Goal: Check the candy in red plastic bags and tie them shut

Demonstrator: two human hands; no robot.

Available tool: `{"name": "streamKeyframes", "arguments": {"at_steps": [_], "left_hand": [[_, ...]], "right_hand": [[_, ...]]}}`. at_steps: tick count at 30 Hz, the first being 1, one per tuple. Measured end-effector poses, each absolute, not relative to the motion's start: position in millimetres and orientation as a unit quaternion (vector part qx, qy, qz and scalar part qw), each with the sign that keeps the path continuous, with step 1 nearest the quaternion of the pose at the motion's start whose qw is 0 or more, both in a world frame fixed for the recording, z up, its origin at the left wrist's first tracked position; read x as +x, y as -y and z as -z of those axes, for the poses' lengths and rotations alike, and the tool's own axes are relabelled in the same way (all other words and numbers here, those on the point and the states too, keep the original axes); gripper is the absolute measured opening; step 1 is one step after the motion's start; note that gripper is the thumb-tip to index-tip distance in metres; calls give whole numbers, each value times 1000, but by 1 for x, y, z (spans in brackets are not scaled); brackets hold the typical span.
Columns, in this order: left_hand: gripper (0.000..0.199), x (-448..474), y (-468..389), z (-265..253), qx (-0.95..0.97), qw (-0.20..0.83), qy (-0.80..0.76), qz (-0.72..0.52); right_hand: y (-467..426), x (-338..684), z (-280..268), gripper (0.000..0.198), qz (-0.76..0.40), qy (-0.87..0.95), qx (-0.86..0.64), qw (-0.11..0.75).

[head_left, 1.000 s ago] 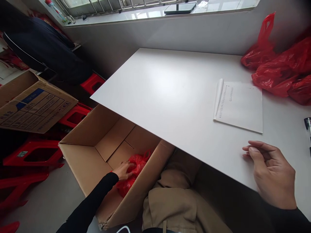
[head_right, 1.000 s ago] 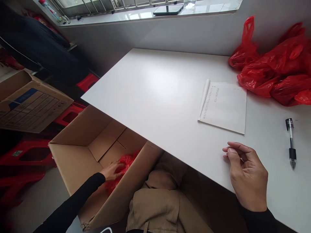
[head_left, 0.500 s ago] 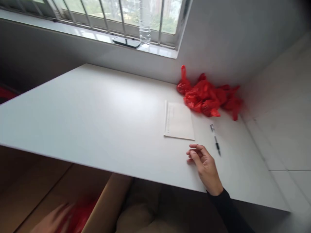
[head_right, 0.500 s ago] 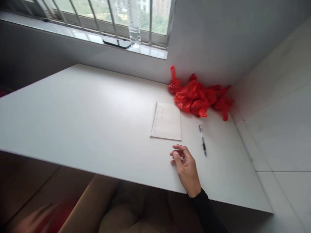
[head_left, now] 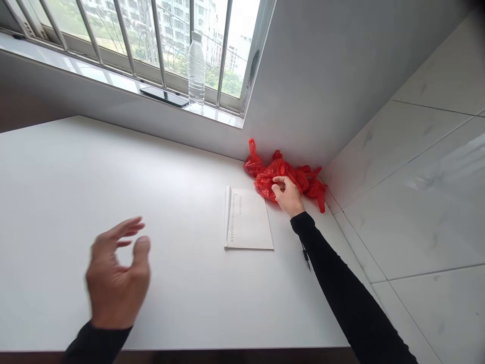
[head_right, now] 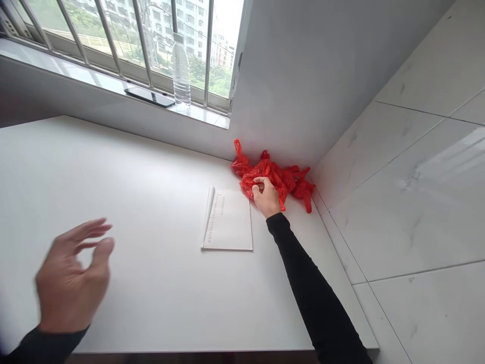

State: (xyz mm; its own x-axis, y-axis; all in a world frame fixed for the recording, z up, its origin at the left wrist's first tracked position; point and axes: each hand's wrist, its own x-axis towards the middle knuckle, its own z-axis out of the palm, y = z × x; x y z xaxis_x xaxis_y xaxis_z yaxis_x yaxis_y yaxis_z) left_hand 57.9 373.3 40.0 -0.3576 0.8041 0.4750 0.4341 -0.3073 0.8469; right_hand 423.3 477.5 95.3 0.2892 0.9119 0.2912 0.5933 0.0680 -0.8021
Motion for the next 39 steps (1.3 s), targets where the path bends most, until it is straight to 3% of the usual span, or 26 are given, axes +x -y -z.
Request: {"name": "streamKeyframes", "arguments": {"at_steps": [4, 8, 14, 22, 26, 32, 37, 39], "left_hand": [[41, 134, -439, -51, 539, 156, -541, -627], [56, 159, -469, -27, 561, 160, -524, -620], [55, 156, -464, -14, 587, 170, -516, -600], [53, 156, -466, -15, 608, 188, -516, -573], [52, 155, -468, -15, 598, 214, -520, -571], [40, 148, -475, -21, 567, 256, -530, -577], [49, 129, -449, -30, 601, 239, -515, -563], [52, 124, -428, -34, 661, 232, -477, -531]], "right_hand": [[-525, 417, -101, 25, -121, 605, -694, 372], [-574, 401, -100, 45, -50, 629, -710, 311], [-634, 383, -84, 65, 38, 622, -736, 264], [-656, 387, -95, 25, 70, 629, -720, 284], [-631, 385, -110, 14, 76, 634, -684, 352], [-536, 349, -115, 16, 32, 677, -577, 455], [-410, 342, -84, 10, -64, 765, -468, 437], [-371, 350, -71, 18, -140, 767, -452, 434]]}}
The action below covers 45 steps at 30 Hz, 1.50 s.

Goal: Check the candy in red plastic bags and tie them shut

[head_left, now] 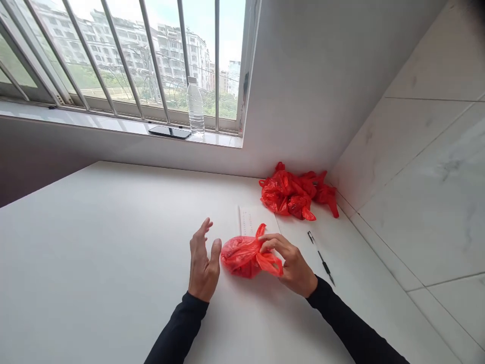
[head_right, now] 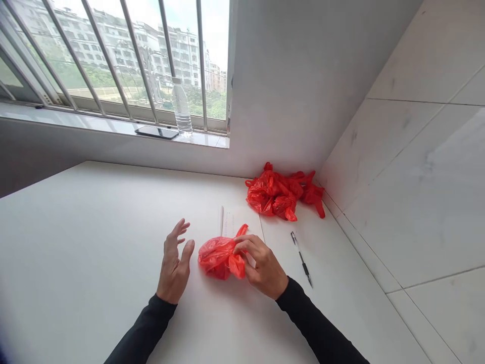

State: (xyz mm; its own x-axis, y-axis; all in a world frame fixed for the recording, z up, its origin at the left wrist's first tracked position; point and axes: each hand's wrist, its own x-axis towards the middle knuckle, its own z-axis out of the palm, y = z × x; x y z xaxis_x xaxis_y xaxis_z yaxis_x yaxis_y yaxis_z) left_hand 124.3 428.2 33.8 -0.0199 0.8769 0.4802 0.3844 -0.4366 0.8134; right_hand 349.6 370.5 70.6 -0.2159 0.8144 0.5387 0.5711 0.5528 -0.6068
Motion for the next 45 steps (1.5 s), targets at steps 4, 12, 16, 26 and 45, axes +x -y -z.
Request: {"name": "streamKeyframes", "arguments": {"at_steps": [4, 12, 16, 26, 45], "left_hand": [[36, 126, -395, -36, 777, 220, -391, -442], [24, 139, -390, -37, 797, 171, -400, -419], [26, 149, -410, -47, 780, 179, -405, -442], [33, 171, -470, -46, 658, 211, -442, -572], [20, 160, -458, -59, 615, 190, -442, -624]], "right_hand": [[-340, 364, -62, 27, -223, 733, -464, 445], [-387, 364, -75, 13, -251, 762, -449, 394], [-399, 365, -73, 18, -257, 749, -441, 422], [-406, 371, -53, 7, -172, 627, -519, 555], [-402, 372, -46, 16, -172, 518, -574, 611]]}}
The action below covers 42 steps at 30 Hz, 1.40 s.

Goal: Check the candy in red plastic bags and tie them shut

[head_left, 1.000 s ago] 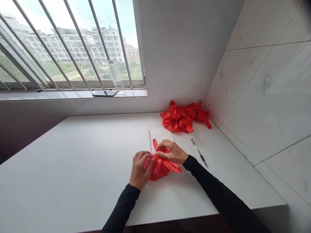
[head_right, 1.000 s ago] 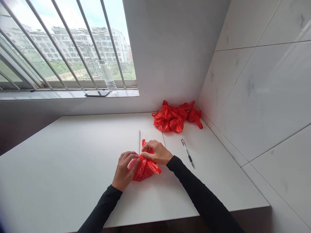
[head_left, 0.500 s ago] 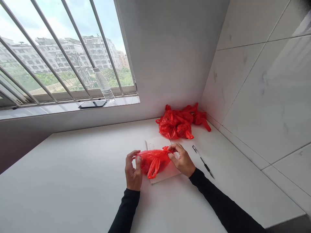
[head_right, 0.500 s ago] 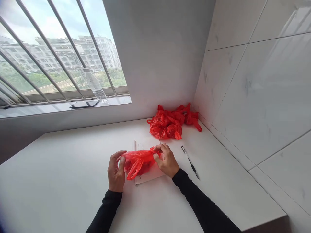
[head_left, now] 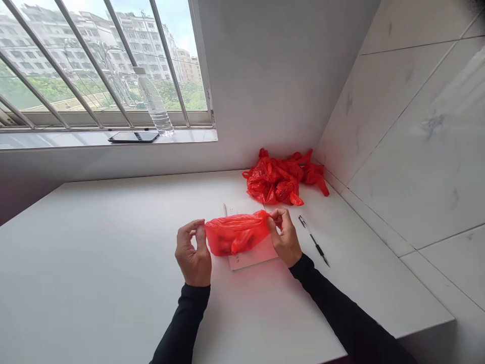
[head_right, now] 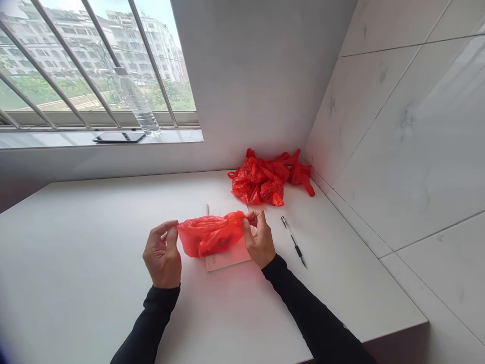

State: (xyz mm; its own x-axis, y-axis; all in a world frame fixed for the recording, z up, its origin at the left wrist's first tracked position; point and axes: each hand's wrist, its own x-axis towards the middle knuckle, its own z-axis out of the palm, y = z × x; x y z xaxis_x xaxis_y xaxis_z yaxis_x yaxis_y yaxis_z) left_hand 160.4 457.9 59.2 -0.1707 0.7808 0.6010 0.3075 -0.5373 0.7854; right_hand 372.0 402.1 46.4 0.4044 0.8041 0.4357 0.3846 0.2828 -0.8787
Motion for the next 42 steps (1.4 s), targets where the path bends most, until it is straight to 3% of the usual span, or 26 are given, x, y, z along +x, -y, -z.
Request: {"name": "streamKeyframes", "arguments": {"at_steps": [4, 6, 8, 12, 17, 19, 24, 30, 39, 42], "left_hand": [[39, 162, -449, -67, 657, 247, -399, -589], [26, 164, -446, -69, 665, 288, -390, -569], [12, 164, -447, -69, 636, 322, -400, -575], [18, 158, -458, -69, 537, 408, -410, -613], [31, 148, -469, -75, 495, 550, -362, -567], [32, 146, -471, -77, 486, 580, -344, -557], [40, 151, -465, -76, 488, 623, -307, -529], [37, 156, -461, -71, 516, 609, -316, -513], [29, 140, -464, -77, 573, 426, -361, -599], [36, 131, -459, -96, 603, 428, -369, -562]], "right_hand": [[-398, 369, -52, 25, -202, 555, -544, 595], [-398, 369, -53, 13, -208, 555, -543, 594], [-399, 370, -52, 15, -204, 534, -553, 607], [-402, 375, -48, 23, -190, 493, -566, 633], [-398, 374, -49, 6, -194, 525, -541, 627], [-395, 372, -52, 14, -204, 547, -529, 616], [-391, 370, -56, 11, -222, 552, -531, 603], [-391, 366, -51, 28, -197, 501, -552, 636], [-390, 370, -39, 41, -151, 444, -593, 654], [-394, 373, -57, 49, -162, 466, -598, 632]]}}
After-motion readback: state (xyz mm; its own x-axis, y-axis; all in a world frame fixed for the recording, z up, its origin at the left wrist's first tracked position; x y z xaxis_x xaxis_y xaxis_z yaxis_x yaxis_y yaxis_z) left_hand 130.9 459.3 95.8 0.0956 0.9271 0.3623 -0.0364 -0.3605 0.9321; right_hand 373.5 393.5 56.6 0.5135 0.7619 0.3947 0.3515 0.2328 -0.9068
